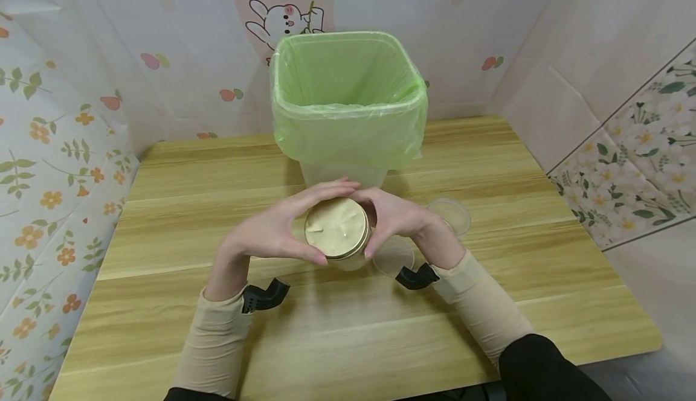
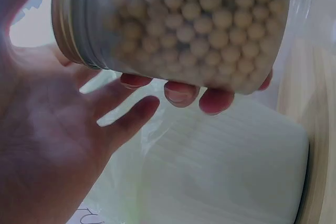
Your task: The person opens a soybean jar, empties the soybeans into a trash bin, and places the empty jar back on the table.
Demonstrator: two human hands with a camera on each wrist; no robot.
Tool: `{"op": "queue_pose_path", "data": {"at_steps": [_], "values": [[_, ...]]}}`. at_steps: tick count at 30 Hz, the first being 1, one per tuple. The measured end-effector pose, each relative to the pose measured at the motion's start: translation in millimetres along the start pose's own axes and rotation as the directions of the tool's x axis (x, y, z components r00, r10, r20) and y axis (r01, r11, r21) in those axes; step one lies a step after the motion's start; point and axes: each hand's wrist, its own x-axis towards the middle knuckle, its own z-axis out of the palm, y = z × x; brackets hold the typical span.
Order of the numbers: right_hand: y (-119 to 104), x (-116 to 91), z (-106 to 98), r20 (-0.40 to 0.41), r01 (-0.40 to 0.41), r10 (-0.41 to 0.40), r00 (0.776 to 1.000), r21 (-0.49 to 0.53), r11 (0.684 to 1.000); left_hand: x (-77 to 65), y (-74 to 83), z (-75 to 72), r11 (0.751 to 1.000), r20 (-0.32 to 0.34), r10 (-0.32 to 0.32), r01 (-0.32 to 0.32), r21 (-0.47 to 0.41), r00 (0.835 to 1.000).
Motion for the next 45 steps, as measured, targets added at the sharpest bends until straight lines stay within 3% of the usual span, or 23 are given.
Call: {"op": "queue_pose_path", "data": {"at_steps": [4,9,16,23,29,34,39,42,45], "values": [[2.1,-0.8,-0.4,0.030,-0.008,0.008,1.000,-0.008,1.000,0.4,-2.0,0.9,1.000,0.052,0.026,-0.027,0.008,0.998],[1.2,-2.2,-1.3,0.019,0.003,-0.002,1.000,-0.040,0.999,0.3,-3.1,2.7,1.000,0.038,0.010,-0.010,0.008,0.999],[-4.2,-4.5,-1.9,-0.096,-0.015,0.007,0.995,-0.077,0.997,0.8,-2.1,4.5,0.996,-0.083,-0.053,0.059,0.071,0.995],[-7.6,-0.4,2.2,-0.232,0.014,-0.061,0.971,-0.199,0.980,2.7,-0.9,4.2,0.986,-0.232,-0.106,0.132,0.100,0.967],[-8.3,4.2,12.1,-0.398,-0.004,-0.127,0.908,-0.312,0.950,4.2,1.1,6.0,0.973,-0.361,-0.148,0.201,0.114,0.921],[-6.4,8.3,21.8,-0.537,-0.081,-0.173,0.826,-0.416,0.906,6.6,3.2,8.3,0.950,-0.454,-0.167,0.267,0.165,0.875],[-4.2,11.9,30.3,-0.617,-0.143,-0.236,0.751,-0.502,0.853,8.6,5.5,9.4,0.923,-0.524,-0.190,0.333,0.192,0.830],[-3.9,13.6,34.2,-0.637,-0.173,-0.264,0.724,-0.538,0.825,9.1,6.8,9.5,0.913,-0.555,-0.202,0.360,0.190,0.807],[-4.9,14.7,36.7,-0.644,-0.191,-0.272,0.715,-0.554,0.810,9.2,7.4,9.3,0.907,-0.569,-0.200,0.371,0.201,0.797]]}}
